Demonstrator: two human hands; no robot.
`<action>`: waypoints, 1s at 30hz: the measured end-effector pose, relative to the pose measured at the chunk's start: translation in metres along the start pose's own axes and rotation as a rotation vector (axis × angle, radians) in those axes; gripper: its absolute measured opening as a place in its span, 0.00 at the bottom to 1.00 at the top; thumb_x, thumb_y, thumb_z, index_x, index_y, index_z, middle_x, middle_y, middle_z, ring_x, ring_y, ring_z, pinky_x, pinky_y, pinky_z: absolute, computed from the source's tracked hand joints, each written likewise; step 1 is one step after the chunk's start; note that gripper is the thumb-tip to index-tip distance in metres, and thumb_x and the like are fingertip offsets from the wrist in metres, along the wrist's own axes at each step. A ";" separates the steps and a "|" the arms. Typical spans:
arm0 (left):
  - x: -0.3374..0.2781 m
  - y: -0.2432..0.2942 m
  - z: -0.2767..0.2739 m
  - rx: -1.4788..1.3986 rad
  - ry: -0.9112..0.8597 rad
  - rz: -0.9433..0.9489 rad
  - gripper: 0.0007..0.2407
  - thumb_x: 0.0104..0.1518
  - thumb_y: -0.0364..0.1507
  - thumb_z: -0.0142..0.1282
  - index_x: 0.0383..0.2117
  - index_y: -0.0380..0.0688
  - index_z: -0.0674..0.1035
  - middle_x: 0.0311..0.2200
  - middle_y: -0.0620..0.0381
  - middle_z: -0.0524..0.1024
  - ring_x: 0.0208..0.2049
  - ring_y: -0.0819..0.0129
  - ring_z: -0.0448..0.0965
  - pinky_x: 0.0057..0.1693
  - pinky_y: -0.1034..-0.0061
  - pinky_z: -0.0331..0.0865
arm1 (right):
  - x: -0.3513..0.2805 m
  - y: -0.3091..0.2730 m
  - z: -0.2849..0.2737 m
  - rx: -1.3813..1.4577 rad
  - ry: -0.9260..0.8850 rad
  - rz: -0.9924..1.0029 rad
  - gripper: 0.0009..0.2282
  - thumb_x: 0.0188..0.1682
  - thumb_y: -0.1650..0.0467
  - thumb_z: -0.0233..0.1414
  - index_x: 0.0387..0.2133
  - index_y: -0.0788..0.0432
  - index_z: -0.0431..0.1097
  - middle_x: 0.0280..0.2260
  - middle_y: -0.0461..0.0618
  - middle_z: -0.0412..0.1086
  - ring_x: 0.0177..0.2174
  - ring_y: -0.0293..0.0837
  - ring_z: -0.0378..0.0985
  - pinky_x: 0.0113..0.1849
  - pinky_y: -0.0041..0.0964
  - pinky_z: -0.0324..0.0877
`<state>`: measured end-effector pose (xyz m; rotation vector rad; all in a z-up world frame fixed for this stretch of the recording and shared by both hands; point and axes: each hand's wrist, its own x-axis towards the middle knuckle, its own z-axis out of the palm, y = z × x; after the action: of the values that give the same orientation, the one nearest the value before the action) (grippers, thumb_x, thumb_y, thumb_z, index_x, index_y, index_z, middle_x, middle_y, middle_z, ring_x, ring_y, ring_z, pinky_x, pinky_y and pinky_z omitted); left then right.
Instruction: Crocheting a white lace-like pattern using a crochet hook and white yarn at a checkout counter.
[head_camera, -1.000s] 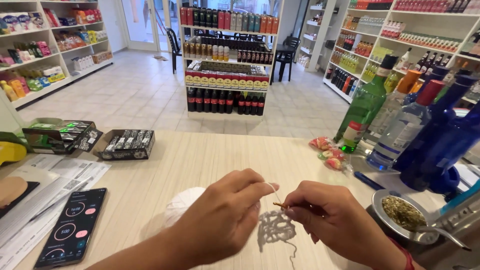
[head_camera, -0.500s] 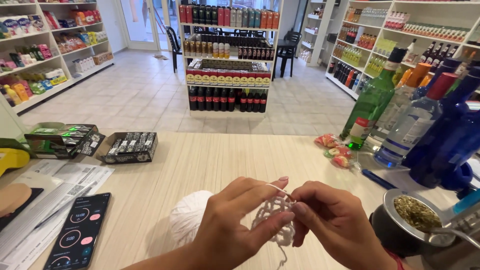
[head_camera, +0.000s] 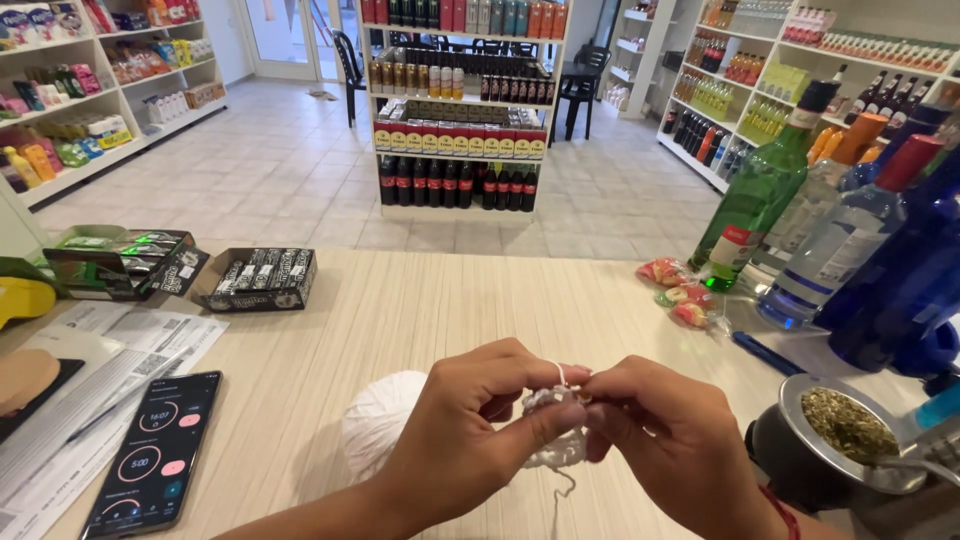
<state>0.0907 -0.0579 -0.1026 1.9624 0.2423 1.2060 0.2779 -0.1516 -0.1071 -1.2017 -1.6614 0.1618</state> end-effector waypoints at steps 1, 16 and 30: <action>0.000 -0.003 -0.001 -0.004 -0.005 0.014 0.08 0.53 0.27 0.67 0.39 0.46 0.87 0.30 0.62 0.80 0.22 0.79 0.67 0.29 0.84 0.63 | 0.000 -0.001 0.000 -0.011 -0.012 -0.059 0.04 0.49 0.72 0.55 0.32 0.59 0.76 0.20 0.47 0.76 0.18 0.36 0.82 0.26 0.26 0.80; 0.001 -0.006 -0.009 0.149 -0.085 0.053 0.02 0.57 0.22 0.62 0.33 0.43 0.83 0.30 0.60 0.74 0.29 0.70 0.80 0.36 0.79 0.77 | 0.003 -0.013 -0.004 -0.444 0.069 -0.374 0.05 0.47 0.73 0.58 0.35 0.59 0.76 0.29 0.45 0.79 0.26 0.35 0.81 0.31 0.24 0.76; 0.005 0.003 -0.014 0.051 -0.149 -0.165 0.02 0.56 0.23 0.65 0.29 0.46 0.85 0.28 0.64 0.75 0.25 0.76 0.74 0.33 0.82 0.69 | 0.003 -0.021 -0.021 -0.658 0.000 -0.679 0.11 0.52 0.81 0.44 0.43 0.67 0.73 0.39 0.56 0.76 0.35 0.50 0.81 0.38 0.37 0.77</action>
<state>0.0809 -0.0501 -0.0938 2.0230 0.3537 0.9527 0.2817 -0.1685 -0.0827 -1.0049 -2.1017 -0.8603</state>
